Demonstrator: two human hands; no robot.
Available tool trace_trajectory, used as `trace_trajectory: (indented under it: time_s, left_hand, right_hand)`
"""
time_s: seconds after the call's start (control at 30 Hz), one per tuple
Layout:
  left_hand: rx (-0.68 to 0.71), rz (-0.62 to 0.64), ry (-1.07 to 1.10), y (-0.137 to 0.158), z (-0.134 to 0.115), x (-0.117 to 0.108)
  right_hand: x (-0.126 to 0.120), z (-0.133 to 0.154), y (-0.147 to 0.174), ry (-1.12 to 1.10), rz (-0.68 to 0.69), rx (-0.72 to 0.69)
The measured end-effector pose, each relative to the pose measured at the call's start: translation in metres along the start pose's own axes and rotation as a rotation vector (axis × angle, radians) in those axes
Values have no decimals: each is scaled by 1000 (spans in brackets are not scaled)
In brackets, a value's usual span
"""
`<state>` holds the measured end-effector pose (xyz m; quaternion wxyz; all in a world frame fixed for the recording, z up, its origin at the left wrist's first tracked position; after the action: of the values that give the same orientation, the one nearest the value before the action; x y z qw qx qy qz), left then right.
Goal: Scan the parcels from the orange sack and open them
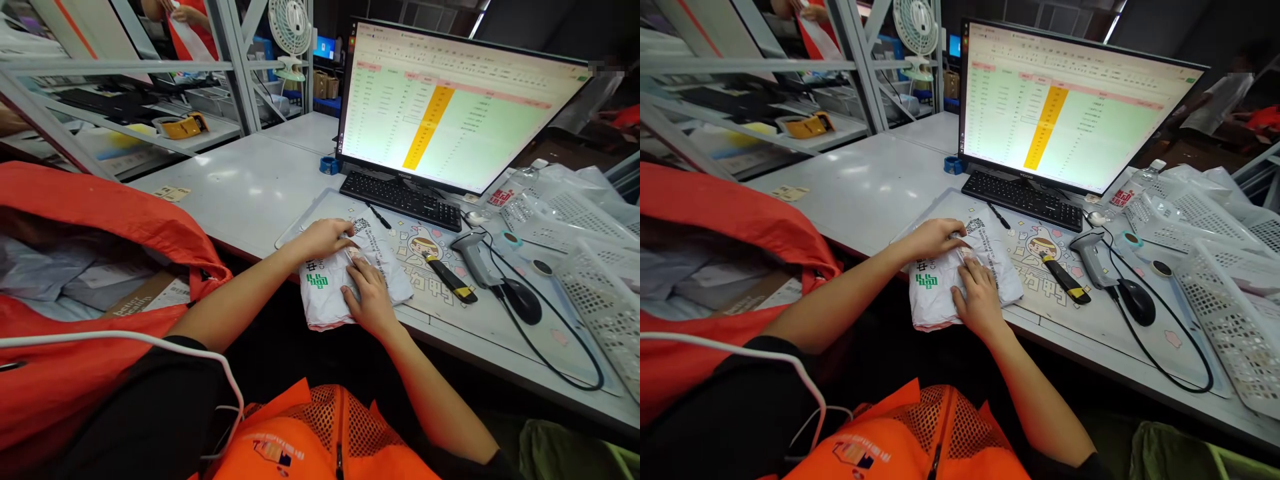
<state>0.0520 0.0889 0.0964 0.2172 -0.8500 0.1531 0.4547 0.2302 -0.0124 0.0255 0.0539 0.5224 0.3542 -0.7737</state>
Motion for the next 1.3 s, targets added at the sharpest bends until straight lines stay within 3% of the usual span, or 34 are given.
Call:
trace_trajectory:
  time_s: [0.13, 0.27, 0.37, 0.47, 0.6, 0.8, 0.9, 1.03, 1.1, 1.2, 1.3]
  left_hand:
    - [34, -86, -115, 4, -15, 3]
    - [-48, -137, -196, 1, -26, 7]
    - [-117, -181, -212, -7, -19, -2]
    - [-188, -214, -230, -17, 0, -19]
    - [-294, -235, -246, -29, 35, -39]
    - [-448, -180, -229, -46, 71, -28]
    - [-343, -115, -213, -47, 57, -26]
    - [125, -184, -133, -26, 2, -44]
    - [209, -77, -46, -14, -22, -45]
    - [-62, 196, -136, -6, -31, -31]
    - [-295, 282, -313, -10, -16, -23]
  right_hand:
    - [-11, 0, -21, 45, -3, 64]
    - [-23, 7, -50, 164, 51, 134]
    - [-32, 17, -52, 245, 118, 125]
    - [-44, 28, -30, 234, 147, 63]
    - [-69, 40, 21, 119, 90, -32]
    - [-88, 41, 84, 26, 72, -44]
    - [-88, 27, 96, -25, 75, 26]
    - [-95, 7, 96, -159, 11, 155]
    - [-100, 2, 90, -214, -71, 191]
    - [-104, -1, 79, -277, -148, 214]
    - [-101, -5, 70, -306, -149, 247]
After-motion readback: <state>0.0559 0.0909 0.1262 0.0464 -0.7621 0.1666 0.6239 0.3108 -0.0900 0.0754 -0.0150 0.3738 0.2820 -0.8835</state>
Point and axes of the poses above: each hand's wrist, its own y-axis away from the middle knuckle, its own x-axis out of the palm, z = x × y, the point moved 3 cm from there along -y, towards the middle knuckle, and after that the axes turned 8 degrees about y, right-handed, at the moved point
